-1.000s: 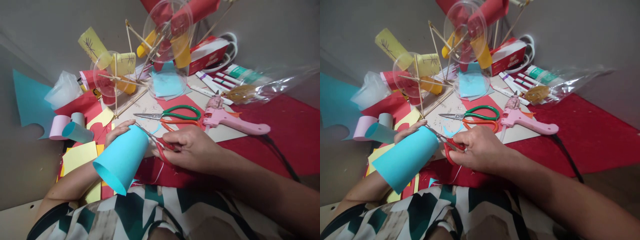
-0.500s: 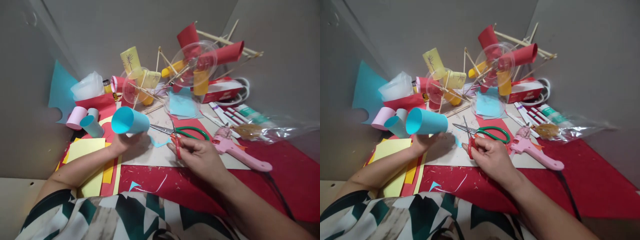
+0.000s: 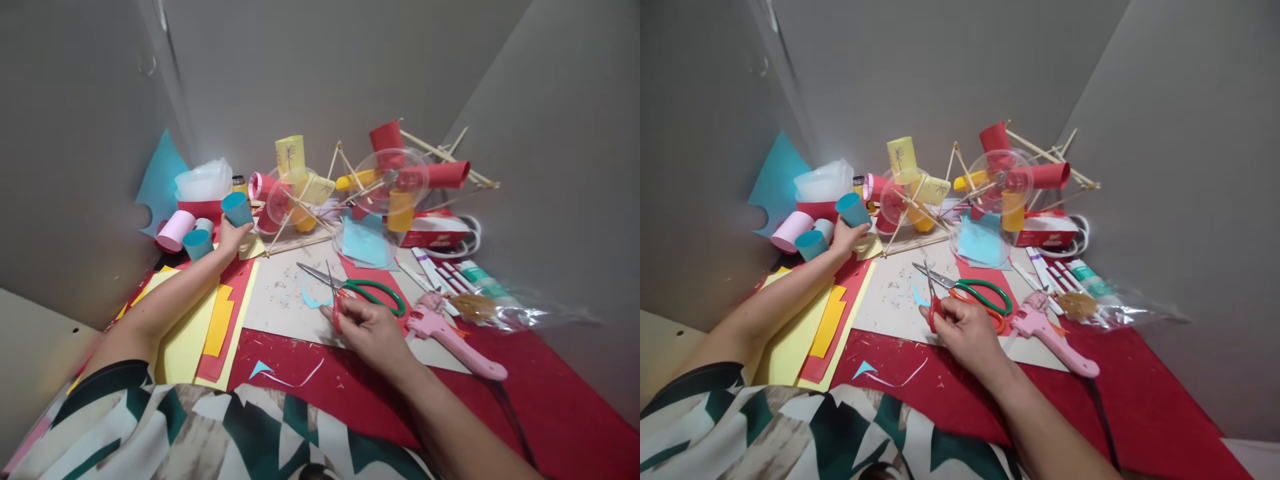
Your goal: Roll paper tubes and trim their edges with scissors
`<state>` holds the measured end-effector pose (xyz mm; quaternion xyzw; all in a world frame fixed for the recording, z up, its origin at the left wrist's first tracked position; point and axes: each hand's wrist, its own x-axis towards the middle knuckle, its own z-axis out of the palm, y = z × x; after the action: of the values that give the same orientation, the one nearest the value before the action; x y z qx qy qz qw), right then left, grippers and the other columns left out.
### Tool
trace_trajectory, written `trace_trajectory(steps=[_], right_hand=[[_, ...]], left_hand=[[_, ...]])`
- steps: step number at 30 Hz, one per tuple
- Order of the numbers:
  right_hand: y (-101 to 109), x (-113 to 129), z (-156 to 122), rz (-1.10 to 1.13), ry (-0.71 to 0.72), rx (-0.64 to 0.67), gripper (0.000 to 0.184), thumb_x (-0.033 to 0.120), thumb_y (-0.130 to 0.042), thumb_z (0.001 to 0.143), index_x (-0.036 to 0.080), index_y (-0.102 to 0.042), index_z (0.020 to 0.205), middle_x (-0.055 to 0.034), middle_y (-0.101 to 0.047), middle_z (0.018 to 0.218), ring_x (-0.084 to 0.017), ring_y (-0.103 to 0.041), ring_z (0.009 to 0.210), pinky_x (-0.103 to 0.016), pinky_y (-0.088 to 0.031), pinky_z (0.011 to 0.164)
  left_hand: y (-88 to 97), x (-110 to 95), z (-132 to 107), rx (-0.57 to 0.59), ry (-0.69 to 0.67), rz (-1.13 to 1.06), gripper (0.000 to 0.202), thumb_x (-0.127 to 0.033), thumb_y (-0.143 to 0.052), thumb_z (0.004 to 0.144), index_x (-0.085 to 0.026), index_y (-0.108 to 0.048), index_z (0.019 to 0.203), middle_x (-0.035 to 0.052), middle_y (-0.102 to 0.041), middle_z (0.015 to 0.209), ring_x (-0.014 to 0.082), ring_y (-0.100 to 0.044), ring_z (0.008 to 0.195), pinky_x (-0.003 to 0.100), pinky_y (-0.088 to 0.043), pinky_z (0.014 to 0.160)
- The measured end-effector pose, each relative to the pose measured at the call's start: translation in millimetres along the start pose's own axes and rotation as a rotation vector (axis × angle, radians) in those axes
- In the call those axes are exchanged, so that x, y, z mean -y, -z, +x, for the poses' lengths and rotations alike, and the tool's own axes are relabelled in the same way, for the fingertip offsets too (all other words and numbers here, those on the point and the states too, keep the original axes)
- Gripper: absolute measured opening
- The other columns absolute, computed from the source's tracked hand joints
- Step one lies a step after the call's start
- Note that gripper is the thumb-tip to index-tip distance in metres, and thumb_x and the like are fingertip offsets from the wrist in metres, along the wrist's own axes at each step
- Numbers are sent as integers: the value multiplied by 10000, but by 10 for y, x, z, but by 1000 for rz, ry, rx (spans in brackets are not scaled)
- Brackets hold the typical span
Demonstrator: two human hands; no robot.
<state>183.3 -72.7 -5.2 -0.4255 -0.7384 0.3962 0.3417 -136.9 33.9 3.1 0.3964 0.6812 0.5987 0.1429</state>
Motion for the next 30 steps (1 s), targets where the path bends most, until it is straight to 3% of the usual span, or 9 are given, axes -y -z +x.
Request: trace_trajectory(steps=[5, 8, 11, 15, 17, 19, 22, 24, 30], right_hand=[[-11, 0, -25, 21, 21, 34, 508, 554, -620, 816, 227, -332, 556, 42, -283, 564, -109, -264, 556, -282, -227, 522], [-16, 7, -42, 62, 26, 49, 490, 540, -620, 826, 221, -358, 561, 39, -298, 572, -109, -267, 564, -283, -229, 532], [-3, 54, -58, 133, 26, 66, 503, 525, -656, 818, 219, -357, 555, 46, -290, 561, -103, -259, 559, -280, -215, 531], [38, 136, -80, 302, 7, 172, 517, 552, -720, 781, 204, -418, 546, 51, -325, 543, -89, -272, 536, -259, -228, 515], [53, 149, -94, 413, -15, 261, 533, 624, -703, 770, 199, -469, 548, 55, -339, 506, -82, -269, 488, -254, -214, 480], [55, 139, -107, 530, -44, 348, 572, 708, -660, 758, 199, -502, 550, 61, -332, 462, -78, -253, 436, -255, -180, 443], [42, 115, -117, 687, -84, 450, 595, 757, -644, 728, 194, -538, 569, 68, -339, 421, -74, -251, 396, -250, -166, 418], [31, 107, -116, 771, -105, 506, 587, 746, -647, 732, 189, -548, 576, 78, -330, 397, -68, -240, 376, -241, -168, 411], [20, 123, -113, 929, -107, 646, 550, 682, -635, 810, 180, -553, 599, 96, -307, 372, -59, -223, 350, -221, -163, 395]], left_hand=[[-63, 102, 143, -61, 152, 64, 592, -141, -780, 764, -118, -527, 1299, 153, -649, 1270, 287, -647, 1159, 492, -513, 1025], [-33, 35, 93, -71, 152, 51, 778, -123, -790, 741, -126, -435, 1434, 208, -544, 1446, 327, -556, 1323, 495, -437, 1126], [47, -110, -84, -69, 87, 8, 919, -98, -792, 705, -148, -348, 1508, 223, -396, 1584, 333, -410, 1467, 438, -326, 1222], [178, -348, -549, -1, -61, -74, 821, -146, -732, 775, -220, -376, 1511, 137, -346, 1635, 275, -294, 1538, 398, -229, 1274], [228, -467, -850, 93, -129, -143, 670, -217, -681, 845, -246, -440, 1469, 111, -466, 1557, 240, -428, 1460, 391, -327, 1228], [259, -587, -1143, 353, -100, -365, 513, -320, -707, 850, -210, -577, 1334, 125, -617, 1388, 254, -561, 1327, 424, -416, 1156], [259, -749, -1484, 759, 231, -550, 483, -463, -828, 739, -185, -711, 1118, 108, -733, 1123, 221, -699, 1036, 390, -532, 967], [228, -827, -1618, 942, 389, -603, 485, -447, -911, 634, -166, -748, 994, 82, -753, 963, 181, -712, 901, 329, -544, 867], [104, -924, -1699, 1054, 427, -630, 429, -390, -977, 509, -110, -713, 698, 17, -680, 651, 100, -643, 628, 239, -499, 686]])
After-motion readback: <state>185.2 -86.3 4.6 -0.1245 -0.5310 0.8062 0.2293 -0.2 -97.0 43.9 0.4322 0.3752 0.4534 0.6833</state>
